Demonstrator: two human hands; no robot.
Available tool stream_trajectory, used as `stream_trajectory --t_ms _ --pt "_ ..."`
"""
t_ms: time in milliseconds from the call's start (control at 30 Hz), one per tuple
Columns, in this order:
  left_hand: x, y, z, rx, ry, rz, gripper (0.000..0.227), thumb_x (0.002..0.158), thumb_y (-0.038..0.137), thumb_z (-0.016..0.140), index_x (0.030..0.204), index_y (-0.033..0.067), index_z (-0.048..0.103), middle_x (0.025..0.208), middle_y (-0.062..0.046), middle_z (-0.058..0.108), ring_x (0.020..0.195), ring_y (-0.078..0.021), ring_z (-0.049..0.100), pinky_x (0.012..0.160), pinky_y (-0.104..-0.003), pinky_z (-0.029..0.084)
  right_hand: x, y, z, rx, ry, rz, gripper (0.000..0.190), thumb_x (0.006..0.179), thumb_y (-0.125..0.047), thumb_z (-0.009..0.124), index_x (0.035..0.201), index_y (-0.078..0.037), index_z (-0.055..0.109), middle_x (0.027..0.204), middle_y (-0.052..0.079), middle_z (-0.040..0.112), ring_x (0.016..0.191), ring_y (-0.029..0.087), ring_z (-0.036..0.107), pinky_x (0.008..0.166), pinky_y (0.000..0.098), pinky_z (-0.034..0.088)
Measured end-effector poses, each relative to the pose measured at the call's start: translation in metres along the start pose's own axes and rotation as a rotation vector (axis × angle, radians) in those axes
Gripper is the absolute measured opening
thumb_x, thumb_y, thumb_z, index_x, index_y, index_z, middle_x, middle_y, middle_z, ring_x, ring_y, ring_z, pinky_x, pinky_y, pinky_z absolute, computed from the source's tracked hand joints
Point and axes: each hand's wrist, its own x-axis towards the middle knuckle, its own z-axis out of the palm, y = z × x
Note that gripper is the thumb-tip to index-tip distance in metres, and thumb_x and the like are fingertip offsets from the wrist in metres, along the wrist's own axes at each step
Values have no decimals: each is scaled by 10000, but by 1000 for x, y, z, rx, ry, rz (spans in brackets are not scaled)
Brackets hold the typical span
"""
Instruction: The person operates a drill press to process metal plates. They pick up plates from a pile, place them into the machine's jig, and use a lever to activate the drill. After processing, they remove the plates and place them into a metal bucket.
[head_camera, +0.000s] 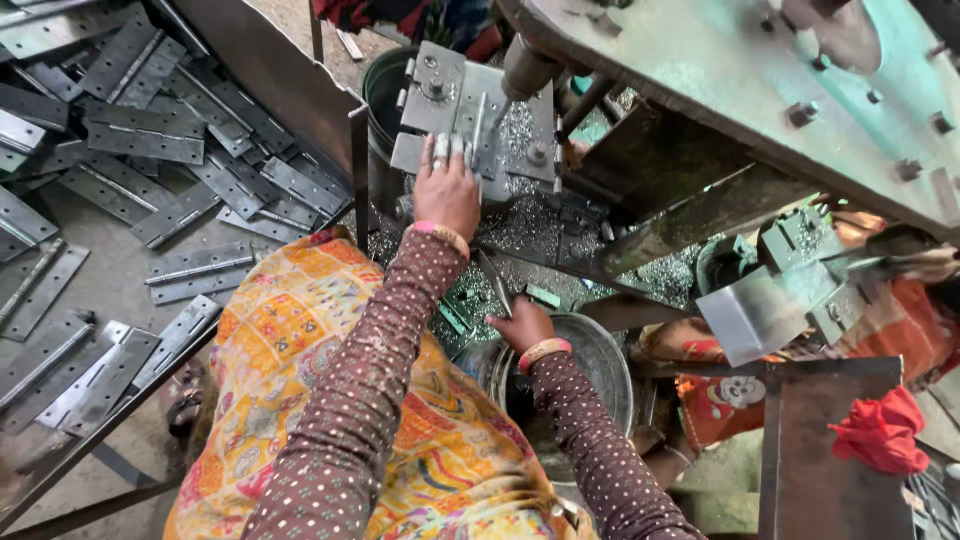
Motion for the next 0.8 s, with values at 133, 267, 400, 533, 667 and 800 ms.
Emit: stream_trajectory --t_ms 133,267,400,533,667,800 --pt "9 1 -5 -86 -195 -14 392 982 291 518 1139 2 730 1448 -206 549 1392 -346 479 1238 -484 154 19 -30 -75 -134 -180 44 667 826 -625 742 998 14 661 887 200 733 796 355 724 733 464 552" --pt "40 1 5 -107 -377 -7 323 1041 229 495 1140 53 746 1510 -188 527 1384 -300 499 1285 -502 130 22 -30 -75 -168 -237 85 617 865 -588 704 1023 6 656 881 192 742 771 334 745 716 454 574" --pt "34 4 15 -4 -135 17 363 987 256 507 1168 47 743 1424 -187 576 1370 -301 514 1220 -478 148 -16 -9 0 -70 -25 74 520 899 -531 718 1001 -24 666 840 205 731 770 357 721 720 471 563" --pt "26 8 17 -89 -249 26 349 1035 249 474 1167 66 742 1462 -180 558 1324 -284 561 1247 -480 127 -9 3 5 33 60 -76 530 865 -509 760 981 -5 646 799 205 718 730 350 697 678 470 551" --pt "43 0 13 -85 -360 -2 359 1045 243 454 1201 76 730 1510 -143 531 1211 -245 637 1272 -490 87 9 -23 -62 -27 -144 42 551 825 -542 757 983 -22 665 791 141 730 689 298 709 672 459 562" --pt "71 -11 22 -59 -448 6 367 1021 268 458 1179 88 736 1514 -144 503 1337 -247 541 1244 -511 40 18 -37 -89 -146 -201 43 593 878 -585 709 1021 -10 687 820 150 737 702 307 718 705 449 574"
